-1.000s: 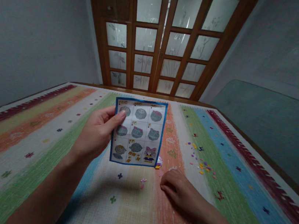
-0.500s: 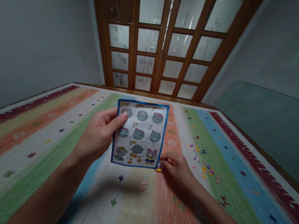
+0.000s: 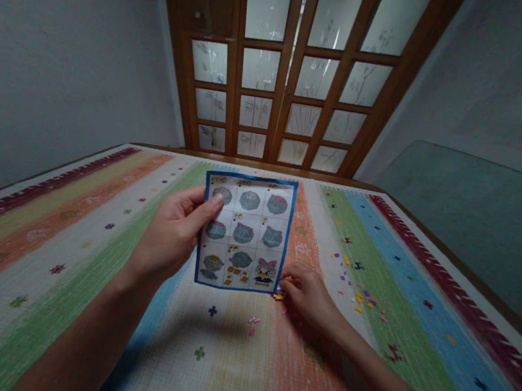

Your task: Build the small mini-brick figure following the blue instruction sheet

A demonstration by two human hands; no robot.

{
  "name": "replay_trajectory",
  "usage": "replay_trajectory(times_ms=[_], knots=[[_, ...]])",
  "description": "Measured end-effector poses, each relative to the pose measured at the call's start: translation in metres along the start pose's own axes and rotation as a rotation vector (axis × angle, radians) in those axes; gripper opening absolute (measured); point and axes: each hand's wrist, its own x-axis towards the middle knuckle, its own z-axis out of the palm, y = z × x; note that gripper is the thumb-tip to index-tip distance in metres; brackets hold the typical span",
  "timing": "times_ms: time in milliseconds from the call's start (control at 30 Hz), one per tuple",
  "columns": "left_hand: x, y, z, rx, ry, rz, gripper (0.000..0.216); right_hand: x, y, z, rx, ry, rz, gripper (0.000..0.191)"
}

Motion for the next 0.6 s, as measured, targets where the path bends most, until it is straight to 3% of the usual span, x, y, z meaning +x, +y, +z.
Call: replay_trajectory(times_ms=[600], knots=[[-0.0008,0.0003,-0.0007,-0.014,-0.006,0.0,0.017,-0.001,0.003,0.0093,0.231,-0.055,0.17,0.018]])
